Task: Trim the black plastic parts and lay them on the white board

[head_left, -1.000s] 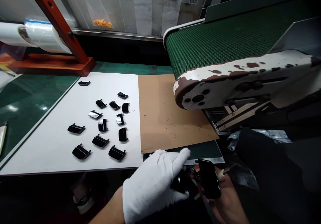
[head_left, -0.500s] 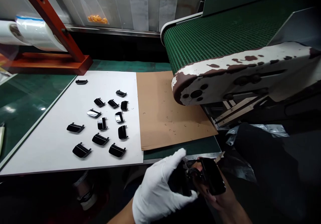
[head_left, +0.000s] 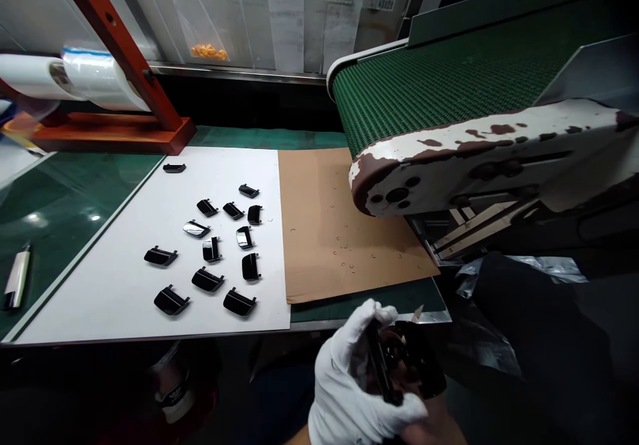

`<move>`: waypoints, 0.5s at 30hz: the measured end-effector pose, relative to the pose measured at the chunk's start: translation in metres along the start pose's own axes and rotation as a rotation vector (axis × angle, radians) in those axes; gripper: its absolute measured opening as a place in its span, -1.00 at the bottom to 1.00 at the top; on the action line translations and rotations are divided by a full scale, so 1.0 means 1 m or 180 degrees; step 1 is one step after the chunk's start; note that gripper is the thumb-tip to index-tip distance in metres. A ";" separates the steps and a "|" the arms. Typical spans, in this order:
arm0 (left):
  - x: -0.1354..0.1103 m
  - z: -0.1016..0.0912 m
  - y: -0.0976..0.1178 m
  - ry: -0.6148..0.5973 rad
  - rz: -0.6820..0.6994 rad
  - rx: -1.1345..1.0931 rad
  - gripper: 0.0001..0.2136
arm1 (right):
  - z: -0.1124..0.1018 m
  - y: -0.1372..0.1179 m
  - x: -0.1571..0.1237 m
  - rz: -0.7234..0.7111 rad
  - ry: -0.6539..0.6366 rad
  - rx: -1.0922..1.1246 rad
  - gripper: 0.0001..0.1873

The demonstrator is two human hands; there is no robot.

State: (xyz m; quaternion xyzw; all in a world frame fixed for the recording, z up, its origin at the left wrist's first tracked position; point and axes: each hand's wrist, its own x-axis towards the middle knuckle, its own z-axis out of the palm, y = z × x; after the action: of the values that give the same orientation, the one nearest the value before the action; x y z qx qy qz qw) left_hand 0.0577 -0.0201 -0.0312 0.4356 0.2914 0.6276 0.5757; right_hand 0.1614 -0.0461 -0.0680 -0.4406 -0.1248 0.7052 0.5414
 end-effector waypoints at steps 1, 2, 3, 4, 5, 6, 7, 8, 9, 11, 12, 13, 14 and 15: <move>-0.001 -0.001 -0.001 -0.0003 -0.0016 0.0013 -0.18 | 0.000 0.000 0.000 0.0016 0.0001 -0.0011 -0.74; -0.001 -0.002 -0.002 -0.0020 -0.0056 0.0047 -0.18 | -0.001 0.000 0.000 0.0018 -0.0003 -0.0036 -0.74; -0.001 -0.004 -0.002 -0.0049 -0.0118 0.0125 -0.19 | -0.001 -0.001 0.000 -0.0003 -0.0007 -0.0069 -0.74; 0.000 -0.006 -0.001 -0.0088 -0.0178 0.0266 -0.21 | -0.002 -0.003 -0.001 -0.0053 -0.0003 -0.0104 -0.73; 0.001 -0.008 0.000 -0.0132 -0.0219 0.0475 -0.22 | -0.003 -0.006 -0.001 -0.0125 0.0010 -0.0144 -0.72; 0.003 -0.011 0.002 -0.0212 -0.0261 0.0747 -0.25 | -0.005 -0.009 -0.001 -0.0208 0.0032 -0.0191 -0.72; 0.005 -0.013 0.005 -0.0339 -0.0311 0.1040 -0.28 | -0.006 -0.014 -0.002 -0.0297 0.0059 -0.0251 -0.72; 0.008 -0.015 0.009 -0.0508 -0.0373 0.1308 -0.32 | -0.008 -0.019 -0.003 -0.0382 0.0076 -0.0327 -0.73; 0.011 -0.016 0.013 -0.0704 -0.0447 0.1519 -0.36 | -0.009 -0.024 -0.005 -0.0454 0.0075 -0.0424 -0.73; 0.015 -0.020 0.021 -0.1053 -0.0575 0.1833 -0.41 | -0.010 -0.034 -0.009 -0.0526 0.0011 -0.0675 -0.74; 0.017 -0.021 0.025 -0.1193 -0.0621 0.1959 -0.42 | -0.010 -0.038 -0.011 -0.0531 -0.0030 -0.0790 -0.72; 0.017 -0.023 0.027 -0.1321 -0.0666 0.2084 -0.45 | -0.010 -0.041 -0.014 -0.0516 -0.0049 -0.0922 -0.70; 0.016 -0.025 0.029 -0.1451 -0.0729 0.2220 -0.49 | -0.009 -0.043 -0.017 -0.0482 -0.0042 -0.1091 -0.67; 0.014 -0.027 0.029 -0.1577 -0.0826 0.2348 -0.54 | -0.008 -0.044 -0.020 -0.0431 -0.0010 -0.1302 -0.66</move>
State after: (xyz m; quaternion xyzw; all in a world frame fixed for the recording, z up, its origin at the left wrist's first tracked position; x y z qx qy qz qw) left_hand 0.0212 -0.0077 -0.0157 0.7081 0.4011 0.2816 0.5083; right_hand 0.1964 -0.0496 -0.0343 -0.5308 -0.2954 0.6279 0.4866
